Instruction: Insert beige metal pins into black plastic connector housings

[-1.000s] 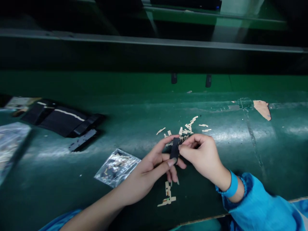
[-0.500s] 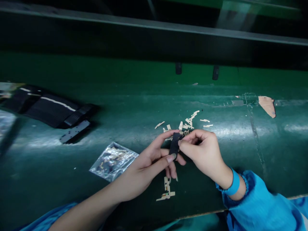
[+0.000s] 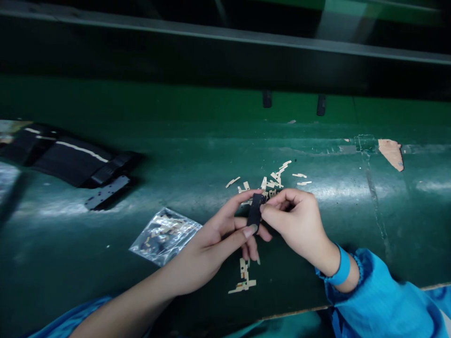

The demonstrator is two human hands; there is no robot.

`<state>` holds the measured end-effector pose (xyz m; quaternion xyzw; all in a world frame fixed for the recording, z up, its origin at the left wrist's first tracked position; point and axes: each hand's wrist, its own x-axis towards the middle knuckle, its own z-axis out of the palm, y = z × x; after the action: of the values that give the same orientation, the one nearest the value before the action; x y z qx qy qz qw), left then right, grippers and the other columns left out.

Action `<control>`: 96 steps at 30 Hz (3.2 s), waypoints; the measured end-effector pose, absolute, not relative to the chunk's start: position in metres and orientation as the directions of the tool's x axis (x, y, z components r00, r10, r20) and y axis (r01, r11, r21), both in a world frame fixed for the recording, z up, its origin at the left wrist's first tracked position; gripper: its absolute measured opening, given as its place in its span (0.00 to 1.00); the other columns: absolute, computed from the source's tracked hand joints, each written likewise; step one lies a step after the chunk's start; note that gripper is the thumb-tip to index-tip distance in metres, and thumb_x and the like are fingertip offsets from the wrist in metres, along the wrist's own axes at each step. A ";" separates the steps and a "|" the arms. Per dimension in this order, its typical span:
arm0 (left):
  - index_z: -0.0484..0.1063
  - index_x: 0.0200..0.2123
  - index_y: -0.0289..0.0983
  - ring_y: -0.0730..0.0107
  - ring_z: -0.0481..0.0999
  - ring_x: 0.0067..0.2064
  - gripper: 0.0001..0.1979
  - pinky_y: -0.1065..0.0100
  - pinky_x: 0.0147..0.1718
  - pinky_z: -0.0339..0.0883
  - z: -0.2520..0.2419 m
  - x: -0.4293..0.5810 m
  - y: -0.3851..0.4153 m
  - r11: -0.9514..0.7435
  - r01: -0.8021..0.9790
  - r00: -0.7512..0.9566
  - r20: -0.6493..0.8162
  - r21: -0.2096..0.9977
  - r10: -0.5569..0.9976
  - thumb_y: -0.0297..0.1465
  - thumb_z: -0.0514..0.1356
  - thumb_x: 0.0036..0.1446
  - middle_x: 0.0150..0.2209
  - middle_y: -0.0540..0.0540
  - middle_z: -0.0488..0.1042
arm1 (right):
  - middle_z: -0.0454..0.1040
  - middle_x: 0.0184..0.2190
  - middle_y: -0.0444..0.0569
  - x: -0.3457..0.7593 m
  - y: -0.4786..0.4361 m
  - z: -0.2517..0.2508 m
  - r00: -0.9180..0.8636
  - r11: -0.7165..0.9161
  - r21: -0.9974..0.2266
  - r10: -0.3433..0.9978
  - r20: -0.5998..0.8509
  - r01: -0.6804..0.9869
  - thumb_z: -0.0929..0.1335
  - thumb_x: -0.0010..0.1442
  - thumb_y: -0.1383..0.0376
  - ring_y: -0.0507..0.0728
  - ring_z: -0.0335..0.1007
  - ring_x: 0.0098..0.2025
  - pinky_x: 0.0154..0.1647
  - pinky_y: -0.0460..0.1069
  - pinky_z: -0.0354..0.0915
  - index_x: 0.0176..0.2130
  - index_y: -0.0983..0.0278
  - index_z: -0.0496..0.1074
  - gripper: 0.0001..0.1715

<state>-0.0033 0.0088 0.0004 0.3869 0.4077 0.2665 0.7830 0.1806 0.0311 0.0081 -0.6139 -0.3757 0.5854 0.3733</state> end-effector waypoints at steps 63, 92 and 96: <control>0.53 0.71 0.43 0.68 0.81 0.31 0.28 0.66 0.33 0.74 0.004 -0.004 0.008 0.532 -0.074 0.508 -0.428 0.843 0.748 0.31 0.56 0.73 0.40 0.45 0.81 | 0.75 0.26 0.42 0.187 0.030 0.008 0.076 -0.231 -0.947 0.973 -0.219 0.223 0.75 0.51 0.66 0.51 0.68 0.24 0.24 0.47 0.65 0.34 0.61 0.78 0.07; 0.47 0.74 0.46 0.63 0.80 0.32 0.29 0.64 0.33 0.70 0.003 -0.002 0.000 -0.003 0.331 0.478 -0.165 0.944 0.863 0.26 0.48 0.73 0.34 0.48 0.80 | 0.68 0.17 0.40 0.172 0.015 0.011 0.217 -0.143 -0.962 0.972 -0.092 0.231 0.73 0.51 0.67 0.51 0.64 0.19 0.20 0.46 0.61 0.22 0.60 0.71 0.09; 0.45 0.75 0.43 0.62 0.81 0.32 0.30 0.63 0.35 0.72 0.003 -0.001 -0.001 -0.047 0.346 0.462 -0.127 0.937 0.877 0.26 0.47 0.73 0.34 0.47 0.79 | 0.67 0.17 0.39 0.170 0.013 0.011 0.215 -0.104 -0.963 0.975 -0.050 0.248 0.73 0.51 0.68 0.51 0.64 0.20 0.21 0.46 0.61 0.22 0.60 0.71 0.09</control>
<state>-0.0008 -0.0013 0.0028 0.6772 0.4518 0.2543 0.5221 0.1699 0.0132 0.0114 -0.6291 -0.4862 0.3953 0.4600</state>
